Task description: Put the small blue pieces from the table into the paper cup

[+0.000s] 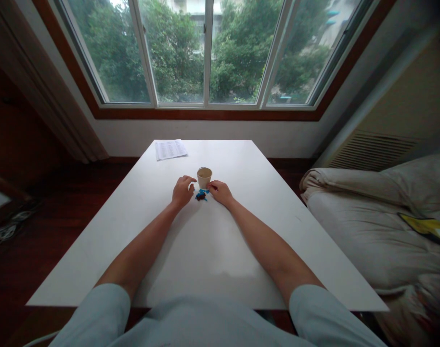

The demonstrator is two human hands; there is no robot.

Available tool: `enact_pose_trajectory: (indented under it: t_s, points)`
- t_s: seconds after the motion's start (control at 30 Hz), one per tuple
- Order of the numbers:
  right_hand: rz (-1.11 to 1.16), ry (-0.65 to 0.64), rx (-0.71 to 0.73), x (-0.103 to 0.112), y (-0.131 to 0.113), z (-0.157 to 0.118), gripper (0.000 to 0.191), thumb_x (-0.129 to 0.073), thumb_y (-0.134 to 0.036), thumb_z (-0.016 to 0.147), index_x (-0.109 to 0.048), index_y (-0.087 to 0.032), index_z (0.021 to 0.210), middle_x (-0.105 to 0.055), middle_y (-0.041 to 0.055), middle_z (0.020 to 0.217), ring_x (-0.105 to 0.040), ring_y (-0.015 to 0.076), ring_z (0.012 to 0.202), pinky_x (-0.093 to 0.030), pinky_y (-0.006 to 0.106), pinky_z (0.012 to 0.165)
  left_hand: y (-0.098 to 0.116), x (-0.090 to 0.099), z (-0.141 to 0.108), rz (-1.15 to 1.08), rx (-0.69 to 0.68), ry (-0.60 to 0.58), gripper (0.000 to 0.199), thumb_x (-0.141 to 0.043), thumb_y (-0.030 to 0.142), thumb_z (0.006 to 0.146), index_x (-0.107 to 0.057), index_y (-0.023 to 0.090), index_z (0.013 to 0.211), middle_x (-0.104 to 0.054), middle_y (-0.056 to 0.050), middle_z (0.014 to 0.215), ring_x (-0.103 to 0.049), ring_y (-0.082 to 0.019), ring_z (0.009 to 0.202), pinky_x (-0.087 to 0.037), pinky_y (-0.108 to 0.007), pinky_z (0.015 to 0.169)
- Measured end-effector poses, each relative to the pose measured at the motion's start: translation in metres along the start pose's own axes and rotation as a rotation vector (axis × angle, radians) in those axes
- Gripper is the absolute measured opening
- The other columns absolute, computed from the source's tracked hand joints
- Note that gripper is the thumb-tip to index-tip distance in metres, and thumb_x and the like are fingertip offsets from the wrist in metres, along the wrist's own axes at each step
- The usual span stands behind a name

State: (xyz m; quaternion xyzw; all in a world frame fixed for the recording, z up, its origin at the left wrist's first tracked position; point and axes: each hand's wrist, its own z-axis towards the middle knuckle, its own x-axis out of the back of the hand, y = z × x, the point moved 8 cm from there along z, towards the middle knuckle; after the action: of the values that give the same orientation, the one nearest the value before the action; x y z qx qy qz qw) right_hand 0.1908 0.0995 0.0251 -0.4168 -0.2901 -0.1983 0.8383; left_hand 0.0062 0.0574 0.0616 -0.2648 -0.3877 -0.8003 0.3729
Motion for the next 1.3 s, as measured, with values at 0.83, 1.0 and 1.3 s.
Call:
enact_pose_trajectory:
  t_s: [0.83,1.0,1.3]
  points:
    - [-0.065,-0.047,-0.077,-0.008,0.009,-0.001,0.022,-0.062,-0.022,0.09,-0.079,-0.028,0.102,-0.078,0.0002,0.094,-0.068,0.0185,0.081,-0.051,0.029,0.078,-0.025,-0.021,-0.011,0.162,-0.007,-0.2,0.011,-0.066,0.021,0.081,-0.075,0.025,0.084,-0.066,-0.009,0.09,-0.055,-0.026,0.091,-0.048,-0.039,0.082]
    - [-0.096,-0.065,-0.027,-0.01,0.002,-0.002,0.023,-0.061,-0.022,0.09,-0.079,-0.029,0.104,-0.078,0.0016,0.101,-0.07,0.02,0.088,-0.052,0.03,0.083,-0.025,-0.023,-0.012,0.158,-0.01,-0.197,0.012,-0.065,0.018,0.08,-0.075,0.024,0.083,-0.067,-0.009,0.091,-0.055,-0.025,0.091,-0.048,-0.038,0.083]
    - [-0.193,-0.129,-0.102,-0.01,-0.001,-0.003,0.028,-0.058,-0.025,0.094,-0.076,-0.026,0.115,-0.078,0.0021,0.096,-0.068,0.0172,0.084,-0.049,0.025,0.08,-0.016,-0.021,-0.013,0.185,-0.046,-0.198,0.01,-0.064,0.021,0.084,-0.073,0.023,0.088,-0.069,-0.008,0.094,-0.057,-0.025,0.093,-0.047,-0.038,0.084]
